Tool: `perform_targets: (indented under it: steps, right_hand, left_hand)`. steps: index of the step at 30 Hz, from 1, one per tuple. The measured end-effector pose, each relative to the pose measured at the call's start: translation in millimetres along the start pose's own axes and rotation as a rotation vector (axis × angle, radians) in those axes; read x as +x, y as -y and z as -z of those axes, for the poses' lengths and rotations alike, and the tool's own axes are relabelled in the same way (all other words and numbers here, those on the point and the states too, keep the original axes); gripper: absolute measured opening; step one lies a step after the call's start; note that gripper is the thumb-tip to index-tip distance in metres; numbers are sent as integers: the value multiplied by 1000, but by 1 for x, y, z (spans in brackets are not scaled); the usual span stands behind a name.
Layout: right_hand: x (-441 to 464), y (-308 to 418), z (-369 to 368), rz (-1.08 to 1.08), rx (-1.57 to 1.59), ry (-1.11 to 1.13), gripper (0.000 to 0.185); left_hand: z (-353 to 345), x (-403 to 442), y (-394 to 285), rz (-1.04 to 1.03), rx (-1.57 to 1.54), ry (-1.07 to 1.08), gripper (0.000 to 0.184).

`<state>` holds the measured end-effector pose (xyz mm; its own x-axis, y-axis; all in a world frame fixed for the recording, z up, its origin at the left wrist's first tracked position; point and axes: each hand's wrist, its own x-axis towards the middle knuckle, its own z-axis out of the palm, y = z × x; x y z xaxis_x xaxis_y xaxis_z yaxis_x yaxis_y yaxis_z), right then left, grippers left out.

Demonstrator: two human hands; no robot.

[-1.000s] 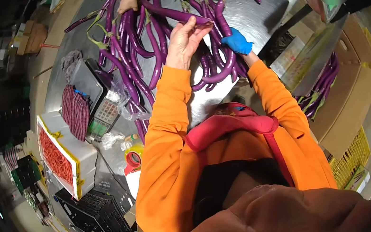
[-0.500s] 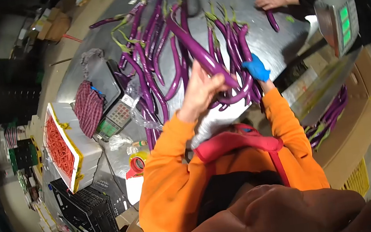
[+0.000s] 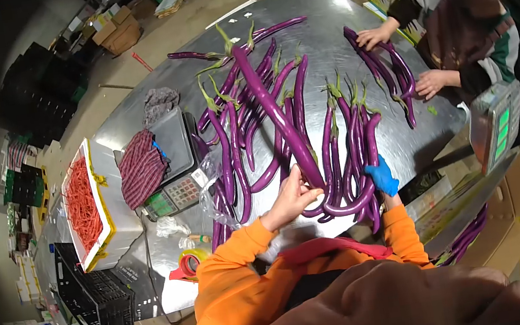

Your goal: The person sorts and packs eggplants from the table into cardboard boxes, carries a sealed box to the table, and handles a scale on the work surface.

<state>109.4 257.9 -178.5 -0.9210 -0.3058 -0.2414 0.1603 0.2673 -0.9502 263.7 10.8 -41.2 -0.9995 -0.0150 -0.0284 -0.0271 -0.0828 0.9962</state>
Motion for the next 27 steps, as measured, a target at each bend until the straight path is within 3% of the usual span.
perform_targets:
  steps: [3,7,10,12,13,15,16,18,19,22,27]
  right_hand:
    - [0,4,-2,-35,82,16,52]
    - [-9,23,-14,-9,-2,-84,52]
    - [-9,25,-17,23,31,-87,51]
    - [-12,27,-17,33,34,-67,51]
    - [-12,29,-15,27,22,-48,52]
    - [-10,25,-14,11,30,-42,52]
    - [-11,25,-13,-8,9,-47,51]
    - [-10,33,-14,-48,-13,-61,51]
    - [-12,40,-16,-41,-3,-75,48]
    - [-17,32,-16,-42,-14,-113,45]
    - [-12,31,-15,-17,-98,-148,44]
  left_hand:
    - [15,28,-5,-30,78,-28,49]
    - [31,65,-3,-107,-65,14,57]
    - [40,91,-2,-16,-307,10,53]
    - [41,104,8,110,-621,-154,42]
    - [47,113,22,139,-635,-167,42]
    - [56,123,62,311,-1049,-140,25]
    - [50,118,68,347,-1065,-156,25]
    - [33,115,59,195,-967,-182,19]
    - [26,111,53,224,-973,-182,19]
    - [14,118,22,62,-1149,-176,21]
    - [-4,126,-33,-2,-1106,-123,23]
